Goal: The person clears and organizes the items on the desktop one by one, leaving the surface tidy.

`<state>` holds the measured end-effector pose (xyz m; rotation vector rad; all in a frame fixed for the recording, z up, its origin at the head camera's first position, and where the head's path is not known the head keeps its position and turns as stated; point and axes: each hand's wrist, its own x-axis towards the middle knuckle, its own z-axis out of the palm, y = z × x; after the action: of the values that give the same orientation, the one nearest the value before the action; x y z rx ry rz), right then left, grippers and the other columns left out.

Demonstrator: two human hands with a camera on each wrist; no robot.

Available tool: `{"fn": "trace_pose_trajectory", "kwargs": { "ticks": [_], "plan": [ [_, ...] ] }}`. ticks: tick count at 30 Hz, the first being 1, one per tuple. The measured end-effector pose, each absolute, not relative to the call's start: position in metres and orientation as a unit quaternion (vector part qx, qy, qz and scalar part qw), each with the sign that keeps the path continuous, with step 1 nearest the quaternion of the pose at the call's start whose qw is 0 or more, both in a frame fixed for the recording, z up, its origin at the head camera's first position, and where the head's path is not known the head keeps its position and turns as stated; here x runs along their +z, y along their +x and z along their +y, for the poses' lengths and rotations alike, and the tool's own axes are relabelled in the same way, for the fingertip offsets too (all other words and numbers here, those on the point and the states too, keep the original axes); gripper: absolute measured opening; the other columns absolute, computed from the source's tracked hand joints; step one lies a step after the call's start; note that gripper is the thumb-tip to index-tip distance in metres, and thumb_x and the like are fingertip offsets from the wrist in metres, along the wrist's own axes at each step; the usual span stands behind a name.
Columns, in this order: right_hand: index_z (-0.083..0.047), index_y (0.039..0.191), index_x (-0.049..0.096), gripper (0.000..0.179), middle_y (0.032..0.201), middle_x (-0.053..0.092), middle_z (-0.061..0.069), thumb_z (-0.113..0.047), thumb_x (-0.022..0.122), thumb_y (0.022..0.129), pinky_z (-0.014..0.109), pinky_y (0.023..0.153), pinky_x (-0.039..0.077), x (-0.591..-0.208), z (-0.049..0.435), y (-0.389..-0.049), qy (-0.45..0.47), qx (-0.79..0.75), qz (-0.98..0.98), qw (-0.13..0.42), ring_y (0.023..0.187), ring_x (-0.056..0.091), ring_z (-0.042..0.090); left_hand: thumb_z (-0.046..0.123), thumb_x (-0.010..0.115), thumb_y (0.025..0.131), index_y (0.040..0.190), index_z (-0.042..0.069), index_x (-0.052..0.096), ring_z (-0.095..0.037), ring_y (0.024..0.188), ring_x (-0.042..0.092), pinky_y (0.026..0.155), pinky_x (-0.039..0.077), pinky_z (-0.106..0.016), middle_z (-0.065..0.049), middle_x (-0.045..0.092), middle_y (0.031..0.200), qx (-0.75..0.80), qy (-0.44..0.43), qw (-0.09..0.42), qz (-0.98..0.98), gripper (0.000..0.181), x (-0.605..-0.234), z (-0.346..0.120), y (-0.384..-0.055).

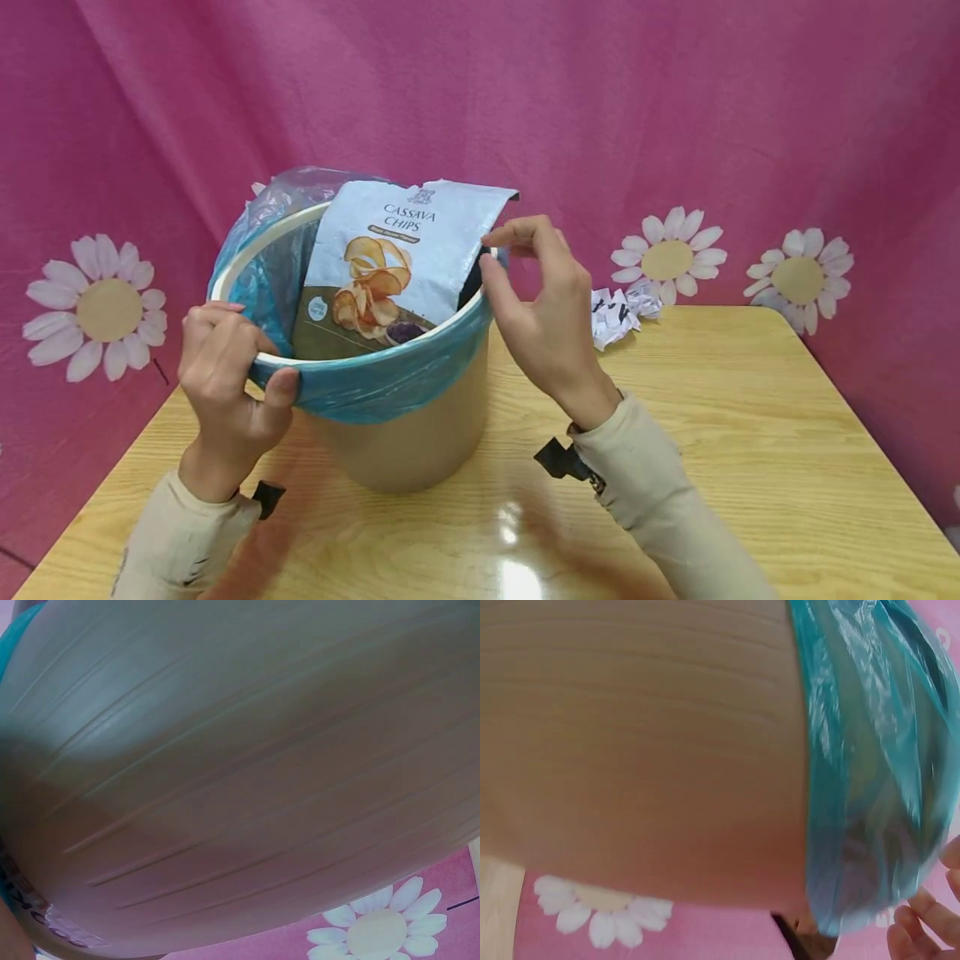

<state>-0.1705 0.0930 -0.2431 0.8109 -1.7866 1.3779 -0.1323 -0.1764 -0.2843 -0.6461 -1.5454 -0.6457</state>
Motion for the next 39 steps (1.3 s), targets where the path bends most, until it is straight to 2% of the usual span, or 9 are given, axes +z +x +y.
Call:
{"fn": "trace_pose_trajectory", "kwargs": {
  "ticks": [5,10,12,18,23,28,33,39],
  "plan": [
    [0.010,0.104,0.058,0.015,0.108,0.067,0.010,0.005,0.062,0.091,0.033,0.093,0.051,-0.252,0.113,-0.169,0.286,0.535,-0.707,0.364,0.103,0.065,0.025,0.056,0.049,0.097,0.064,0.002,0.042,-0.038,0.066,0.039,0.079,0.038,-0.056,-0.010,0.038,0.059,-0.282,-0.279,0.626,-0.671,0.063,-0.284,-0.176,-0.132],
    [0.009,0.105,0.059,0.017,0.108,0.067,0.012,0.005,0.064,0.090,0.029,0.092,0.050,-0.259,0.131,-0.171,0.255,0.521,-0.725,0.370,0.105,0.063,0.017,0.056,0.049,0.097,0.063,0.002,0.042,-0.038,0.067,0.040,0.078,0.038,-0.057,-0.010,0.038,0.058,-0.282,-0.276,0.628,-0.671,0.064,-0.283,-0.175,-0.132],
    [0.009,0.106,0.059,0.018,0.109,0.067,0.013,0.004,0.065,0.090,0.030,0.096,0.048,-0.262,0.137,-0.173,0.247,0.511,-0.735,0.370,0.106,0.062,0.014,0.057,0.049,0.096,0.063,0.002,0.042,-0.039,0.067,0.040,0.078,0.038,-0.057,-0.010,0.038,0.058,-0.282,-0.274,0.629,-0.670,0.064,-0.283,-0.175,-0.132],
    [0.008,0.108,0.061,0.021,0.109,0.068,0.014,0.006,0.066,0.088,0.025,0.092,0.048,-0.269,0.152,-0.175,0.217,0.490,-0.754,0.379,0.106,0.059,0.007,0.058,0.049,0.096,0.063,0.002,0.042,-0.039,0.067,0.039,0.078,0.037,-0.056,-0.010,0.037,0.058,-0.283,-0.271,0.633,-0.668,0.065,-0.284,-0.175,-0.131],
    [0.009,0.106,0.061,0.020,0.108,0.065,0.017,0.009,0.065,0.086,0.021,0.091,0.047,-0.280,0.166,-0.182,0.192,0.479,-0.767,0.382,0.102,0.059,0.006,0.059,0.049,0.096,0.063,0.003,0.042,-0.040,0.067,0.039,0.078,0.037,-0.055,-0.010,0.037,0.058,-0.286,-0.268,0.634,-0.666,0.066,-0.284,-0.175,-0.131],
    [0.004,0.111,0.062,0.024,0.106,0.067,0.012,0.002,0.068,0.088,0.019,0.089,0.045,-0.301,0.176,-0.198,0.171,0.443,-0.798,0.372,0.099,0.059,0.009,0.060,0.048,0.096,0.062,0.003,0.041,-0.040,0.065,0.037,0.077,0.038,-0.055,-0.010,0.035,0.057,-0.291,-0.262,0.644,-0.657,0.067,-0.284,-0.175,-0.131],
    [0.002,0.113,0.061,0.025,0.107,0.066,0.015,-0.002,0.066,0.089,0.033,0.088,0.046,-0.324,0.179,-0.217,0.172,0.403,-0.830,0.345,0.100,0.059,0.024,0.060,0.048,0.096,0.061,0.003,0.039,-0.039,0.064,0.036,0.076,0.038,-0.056,-0.010,0.034,0.056,-0.292,-0.259,0.650,-0.652,0.068,-0.285,-0.174,-0.130],
    [0.005,0.121,0.056,0.035,0.115,0.061,0.022,-0.003,0.067,0.090,0.049,0.091,0.039,-0.351,0.180,-0.233,0.193,0.364,-0.860,0.301,0.104,0.054,0.038,0.060,0.048,0.096,0.061,0.003,0.040,-0.039,0.064,0.036,0.076,0.038,-0.055,-0.010,0.035,0.056,-0.290,-0.263,0.647,-0.654,0.067,-0.285,-0.171,-0.131]
  ]
}}
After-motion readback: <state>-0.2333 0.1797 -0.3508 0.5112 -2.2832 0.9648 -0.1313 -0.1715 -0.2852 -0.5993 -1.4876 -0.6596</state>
